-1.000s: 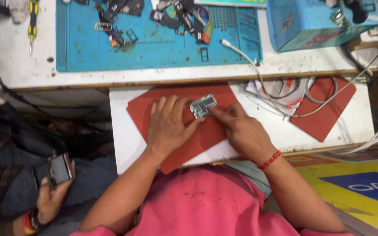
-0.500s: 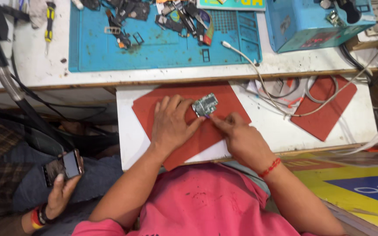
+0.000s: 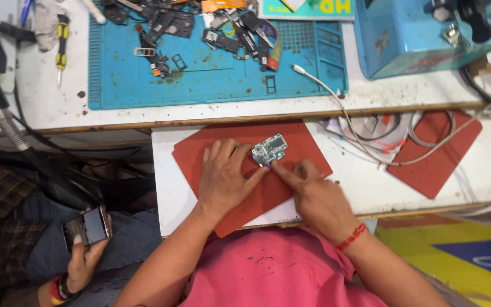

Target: The person uses a small brush to clean a small electronic circuit board placed on a red mat. The person repeatedly brushes the surface of the board, focusing on different areas to remove dust or debris.

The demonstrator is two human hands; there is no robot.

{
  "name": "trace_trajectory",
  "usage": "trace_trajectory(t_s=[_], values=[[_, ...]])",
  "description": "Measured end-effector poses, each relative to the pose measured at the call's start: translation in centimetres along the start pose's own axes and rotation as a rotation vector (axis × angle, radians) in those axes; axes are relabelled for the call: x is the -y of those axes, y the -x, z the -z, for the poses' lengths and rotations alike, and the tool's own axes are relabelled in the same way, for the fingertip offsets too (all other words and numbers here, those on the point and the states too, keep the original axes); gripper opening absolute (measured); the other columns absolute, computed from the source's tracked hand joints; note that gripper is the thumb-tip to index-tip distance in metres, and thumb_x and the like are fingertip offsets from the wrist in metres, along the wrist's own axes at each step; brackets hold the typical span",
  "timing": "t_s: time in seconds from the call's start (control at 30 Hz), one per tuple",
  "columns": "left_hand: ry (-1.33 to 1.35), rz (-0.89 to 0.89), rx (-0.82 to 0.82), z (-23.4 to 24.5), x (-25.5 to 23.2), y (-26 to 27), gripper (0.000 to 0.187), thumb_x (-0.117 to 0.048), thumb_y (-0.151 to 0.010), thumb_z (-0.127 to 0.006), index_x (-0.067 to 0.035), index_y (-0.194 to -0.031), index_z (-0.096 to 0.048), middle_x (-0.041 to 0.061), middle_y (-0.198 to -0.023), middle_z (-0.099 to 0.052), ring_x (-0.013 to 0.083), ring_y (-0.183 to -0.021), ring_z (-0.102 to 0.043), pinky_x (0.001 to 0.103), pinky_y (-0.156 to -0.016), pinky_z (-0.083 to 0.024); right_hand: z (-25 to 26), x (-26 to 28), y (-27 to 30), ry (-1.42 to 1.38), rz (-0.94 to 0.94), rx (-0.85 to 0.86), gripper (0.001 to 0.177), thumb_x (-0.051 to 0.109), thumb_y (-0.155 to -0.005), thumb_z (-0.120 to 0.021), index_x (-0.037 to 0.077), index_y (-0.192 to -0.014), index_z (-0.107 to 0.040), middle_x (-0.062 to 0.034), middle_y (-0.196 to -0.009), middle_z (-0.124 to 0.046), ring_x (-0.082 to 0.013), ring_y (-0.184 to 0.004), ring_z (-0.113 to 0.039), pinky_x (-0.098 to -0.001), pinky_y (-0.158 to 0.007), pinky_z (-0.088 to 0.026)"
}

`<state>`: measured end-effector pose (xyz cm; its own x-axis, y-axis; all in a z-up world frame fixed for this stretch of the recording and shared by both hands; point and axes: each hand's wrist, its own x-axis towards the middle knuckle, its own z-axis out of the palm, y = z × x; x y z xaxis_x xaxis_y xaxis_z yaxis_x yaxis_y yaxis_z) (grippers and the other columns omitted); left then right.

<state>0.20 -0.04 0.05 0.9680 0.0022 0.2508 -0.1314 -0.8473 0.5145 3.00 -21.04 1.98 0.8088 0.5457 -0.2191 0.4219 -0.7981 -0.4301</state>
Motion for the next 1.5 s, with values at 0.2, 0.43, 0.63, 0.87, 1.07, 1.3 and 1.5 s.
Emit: trace_trajectory(t_s=[0.2, 0.43, 0.63, 0.87, 1.07, 1.3, 1.5], values=[[-0.003, -0.007, -0.008, -0.2, 0.0, -0.1, 0.047, -0.039, -0.077, -0.084, -0.008, -0.111, -0.072, 0.007, -0.105, -0.063, 0.0302, -0.101, -0.058, 0.048, -0.086, -0.042, 0.0, -0.8, 0.1, -0.033, 0.127, -0.052, 0.065, 0.001, -0.085, -0.049, 0.024, -0.145, -0.058, -0.0120, -0.107, -0.061, -0.0347, -0.073, -0.070, -0.0489, -0.063, -0.057], [-0.002, 0.002, -0.012, -0.2, 0.3, -0.2, 0.049, -0.044, -0.079, -0.085, -0.008, -0.109, -0.072, 0.007, -0.102, -0.062, 0.0296, -0.099, -0.058, 0.048, -0.086, -0.042, -0.1, -1.5, 0.9, -0.116, -0.019, -0.072, 0.067, -0.001, -0.086, -0.047, 0.018, -0.150, -0.052, -0.0163, -0.110, -0.060, -0.0384, -0.083, -0.069, -0.0483, -0.072, -0.057], [0.029, -0.010, -0.018, -0.3, 0.3, -0.2, 0.049, -0.042, -0.078, -0.085, -0.008, -0.110, -0.071, 0.007, -0.104, -0.062, 0.0298, -0.100, -0.058, 0.048, -0.086, -0.042, 0.2, -0.5, -0.2, -0.020, -0.012, -0.062, 0.068, -0.002, -0.084, -0.047, 0.023, -0.146, -0.056, -0.0135, -0.113, -0.061, -0.0376, -0.082, -0.069, -0.0484, -0.069, -0.057], [0.023, 0.013, 0.013, -0.2, 0.3, 0.1, 0.047, -0.039, -0.076, -0.084, -0.009, -0.110, -0.071, 0.006, -0.102, -0.062, 0.0291, -0.098, -0.058, 0.048, -0.084, -0.042, 0.5, -0.5, -0.6, 0.056, 0.037, -0.040, 0.065, 0.003, -0.085, -0.050, 0.028, -0.145, -0.057, -0.0099, -0.108, -0.061, -0.0343, -0.072, -0.070, -0.0486, -0.060, -0.057], [-0.045, -0.053, 0.193, 0.1, 1.4, -2.5, 0.050, -0.044, -0.069, -0.086, -0.009, -0.101, -0.069, 0.008, -0.097, -0.061, 0.0299, -0.097, -0.059, 0.048, -0.082, -0.046, 0.4, -1.2, -0.5, 0.071, 0.004, -0.012, 0.064, 0.004, -0.085, -0.050, 0.029, -0.144, -0.057, -0.0096, -0.109, -0.061, -0.0351, -0.071, -0.069, -0.0488, -0.060, -0.057], [0.029, -0.070, 0.154, 0.3, 2.2, -3.7, 0.050, -0.048, -0.061, -0.092, -0.012, -0.087, -0.069, 0.003, -0.087, -0.063, 0.0262, -0.088, -0.064, 0.045, -0.073, -0.050, -0.1, -1.1, -0.3, -0.079, 0.009, -0.194, 0.056, 0.005, -0.090, -0.048, 0.024, -0.141, -0.059, -0.0088, -0.115, -0.064, -0.0372, -0.073, -0.069, -0.0494, -0.064, -0.057], [0.092, -0.097, 0.099, 0.4, 2.4, -3.5, 0.052, -0.044, -0.059, -0.094, -0.012, -0.092, -0.069, 0.003, -0.091, -0.063, 0.0261, -0.089, -0.064, 0.043, -0.077, -0.052, 0.5, -0.6, -1.6, 0.070, -0.177, -0.105, 0.054, 0.010, -0.094, -0.052, 0.028, -0.145, -0.056, -0.0090, -0.108, -0.061, -0.0366, -0.065, -0.068, -0.0503, -0.059, -0.056]])
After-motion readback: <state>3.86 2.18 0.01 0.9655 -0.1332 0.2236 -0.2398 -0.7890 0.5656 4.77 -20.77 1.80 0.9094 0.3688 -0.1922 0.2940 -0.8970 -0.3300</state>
